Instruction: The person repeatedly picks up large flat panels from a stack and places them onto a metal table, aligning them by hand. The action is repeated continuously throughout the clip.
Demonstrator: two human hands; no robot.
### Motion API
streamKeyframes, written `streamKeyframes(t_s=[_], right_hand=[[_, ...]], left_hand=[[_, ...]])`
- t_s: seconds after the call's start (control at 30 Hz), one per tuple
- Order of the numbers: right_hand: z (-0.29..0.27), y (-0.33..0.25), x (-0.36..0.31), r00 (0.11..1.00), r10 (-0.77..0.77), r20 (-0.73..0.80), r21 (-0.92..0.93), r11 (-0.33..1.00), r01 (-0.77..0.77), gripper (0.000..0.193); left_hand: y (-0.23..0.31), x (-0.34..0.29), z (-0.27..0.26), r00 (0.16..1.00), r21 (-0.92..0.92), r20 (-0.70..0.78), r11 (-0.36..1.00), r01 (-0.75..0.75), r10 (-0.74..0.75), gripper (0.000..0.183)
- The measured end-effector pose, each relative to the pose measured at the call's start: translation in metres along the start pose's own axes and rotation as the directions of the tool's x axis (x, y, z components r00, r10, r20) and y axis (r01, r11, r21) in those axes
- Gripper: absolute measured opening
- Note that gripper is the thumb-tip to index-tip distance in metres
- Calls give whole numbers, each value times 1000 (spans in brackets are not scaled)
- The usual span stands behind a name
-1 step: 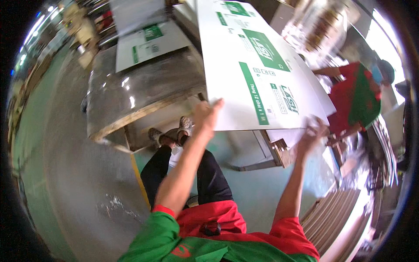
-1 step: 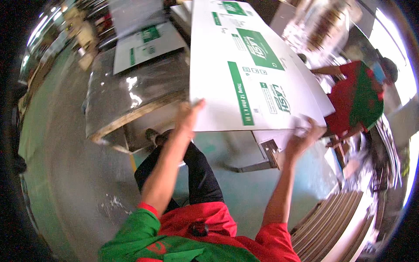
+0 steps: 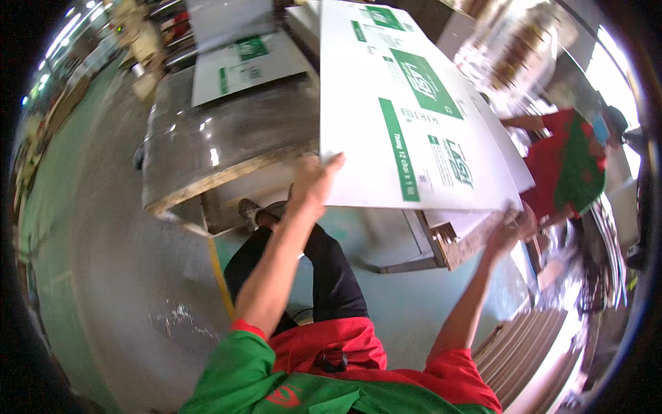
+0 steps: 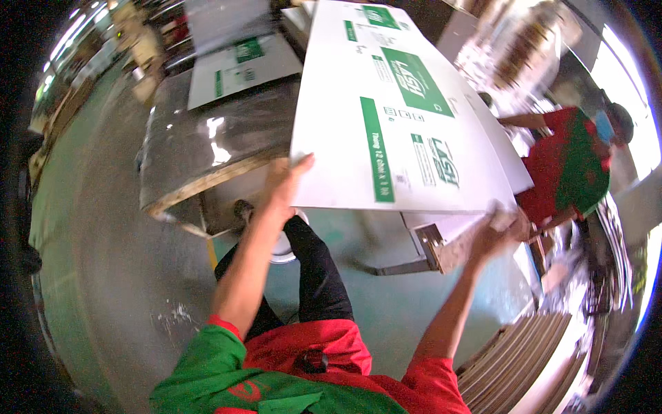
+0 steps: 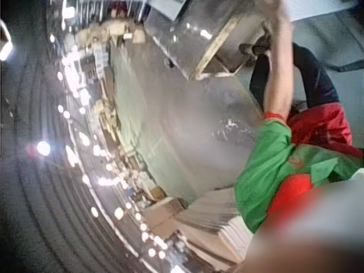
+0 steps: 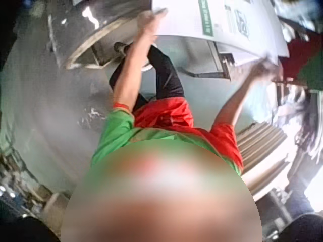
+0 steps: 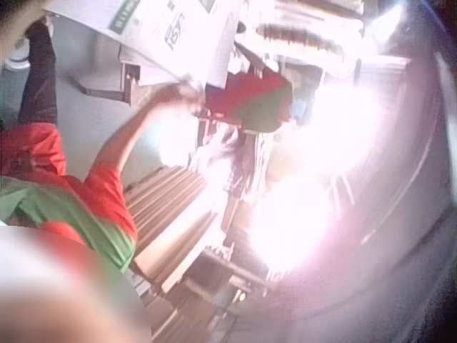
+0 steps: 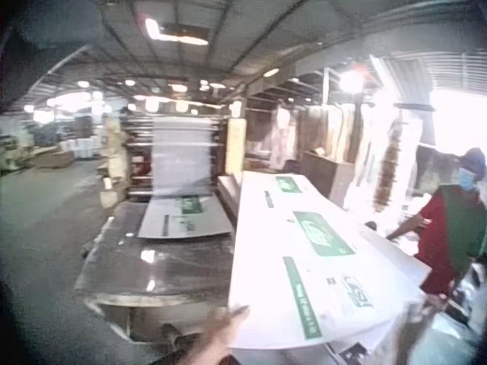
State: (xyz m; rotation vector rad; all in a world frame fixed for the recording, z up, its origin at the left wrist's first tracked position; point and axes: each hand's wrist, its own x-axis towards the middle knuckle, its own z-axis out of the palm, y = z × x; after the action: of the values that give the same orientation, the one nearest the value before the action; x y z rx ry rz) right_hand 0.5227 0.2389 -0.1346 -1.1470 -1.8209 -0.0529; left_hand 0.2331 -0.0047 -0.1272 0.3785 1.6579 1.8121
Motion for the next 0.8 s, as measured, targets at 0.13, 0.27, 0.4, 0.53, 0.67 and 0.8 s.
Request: streamKeyframes(t_s=[0.13, 0.27, 0.4, 0.53, 0.67, 0.8], right_hand=[[-53, 74, 11, 731, 591, 341, 542, 512, -666, 55], [-72, 35, -57, 756, 411, 510, 645, 399, -652, 44], [-85, -46, -100, 683, 59, 728, 523, 596, -609, 45], [-86, -61, -153, 510, -29, 860, 386, 691, -611, 46], [-70, -6, -223, 386, 122, 914, 230, 628, -743, 43], [-67, 46, -258, 294, 252, 922, 148, 473, -869, 43]], left_hand=[[40, -119, -92, 981, 301, -128, 948, -101, 145, 35], [27, -259, -155, 837, 311, -543, 941, 131, 63, 36], [-6, -336, -234, 821, 133, -569, 982, 137, -38, 40], [-65, -385, -272, 744, 61, -625, 936, 348, -236, 41], [-115, -389, -258, 801, 66, -495, 905, 421, -336, 43], [-114, -388, -216, 871, 279, -486, 932, 230, -70, 55]])
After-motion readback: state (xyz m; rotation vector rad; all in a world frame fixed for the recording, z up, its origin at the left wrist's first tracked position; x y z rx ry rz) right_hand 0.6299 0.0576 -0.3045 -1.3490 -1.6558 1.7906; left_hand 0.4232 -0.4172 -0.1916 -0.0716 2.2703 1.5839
